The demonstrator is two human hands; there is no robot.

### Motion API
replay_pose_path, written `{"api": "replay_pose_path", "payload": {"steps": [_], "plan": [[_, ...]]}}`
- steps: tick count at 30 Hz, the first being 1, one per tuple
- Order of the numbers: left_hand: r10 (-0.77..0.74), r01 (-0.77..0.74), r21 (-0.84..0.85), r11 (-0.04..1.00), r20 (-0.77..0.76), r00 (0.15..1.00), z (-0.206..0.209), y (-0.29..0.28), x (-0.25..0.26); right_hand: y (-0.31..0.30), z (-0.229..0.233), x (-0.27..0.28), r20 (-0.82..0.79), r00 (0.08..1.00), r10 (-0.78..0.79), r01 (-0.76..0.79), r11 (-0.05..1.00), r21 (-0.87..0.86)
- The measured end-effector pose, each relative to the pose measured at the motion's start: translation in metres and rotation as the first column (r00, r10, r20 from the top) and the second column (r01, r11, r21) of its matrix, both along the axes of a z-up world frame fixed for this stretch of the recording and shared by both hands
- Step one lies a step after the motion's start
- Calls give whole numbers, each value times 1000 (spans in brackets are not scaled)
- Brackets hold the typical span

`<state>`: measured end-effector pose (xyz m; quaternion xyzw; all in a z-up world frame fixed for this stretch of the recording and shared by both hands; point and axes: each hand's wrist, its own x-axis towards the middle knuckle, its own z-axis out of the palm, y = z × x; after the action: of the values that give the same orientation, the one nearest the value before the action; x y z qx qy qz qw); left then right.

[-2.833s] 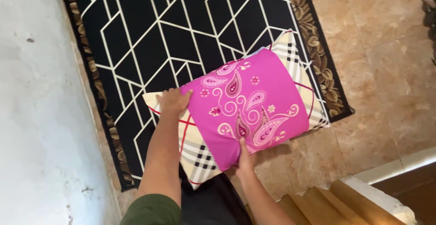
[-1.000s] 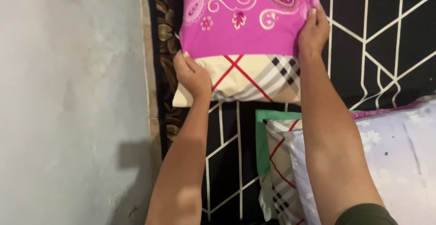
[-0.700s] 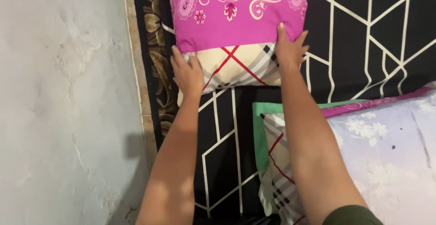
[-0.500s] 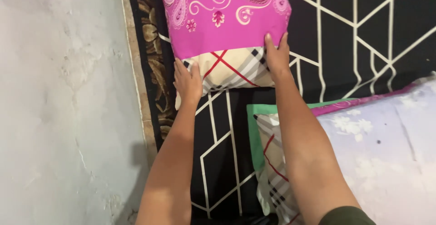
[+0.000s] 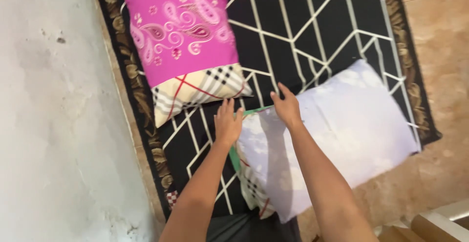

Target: Dusting a bed and arranging several pillows on it.

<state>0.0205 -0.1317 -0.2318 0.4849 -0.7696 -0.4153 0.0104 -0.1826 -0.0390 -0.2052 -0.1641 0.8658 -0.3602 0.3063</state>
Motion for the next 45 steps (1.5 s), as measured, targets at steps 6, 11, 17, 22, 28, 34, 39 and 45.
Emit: {"api": "replay_pose_path", "payload": {"steps": [6,11,17,22,28,34,39,45], "plan": [[-135,121,120,985,119,984,44,81,-57,104,29,-34,-147,960,239,-163,901,401],[-166,122,169,978,272,948,52,151,-72,195,34,-64,-137,959,248,-149,853,501],[-121,113,44,993,361,925,53,182,-93,261,57,-75,-176,968,177,-54,837,545],[-212,226,11,974,397,893,31,147,-124,287,55,-68,-241,966,-94,206,841,500],[-271,315,-59,947,374,887,28,114,-163,323,13,-34,-392,849,-353,483,819,310],[-336,323,114,939,501,798,27,115,-172,324,11,9,76,533,-842,845,534,-20],[-436,513,-59,856,447,781,32,116,-147,340,17,41,528,295,-796,934,356,16],[-400,403,-54,914,48,915,90,139,-109,374,43,18,481,333,-811,930,367,-25]]}}
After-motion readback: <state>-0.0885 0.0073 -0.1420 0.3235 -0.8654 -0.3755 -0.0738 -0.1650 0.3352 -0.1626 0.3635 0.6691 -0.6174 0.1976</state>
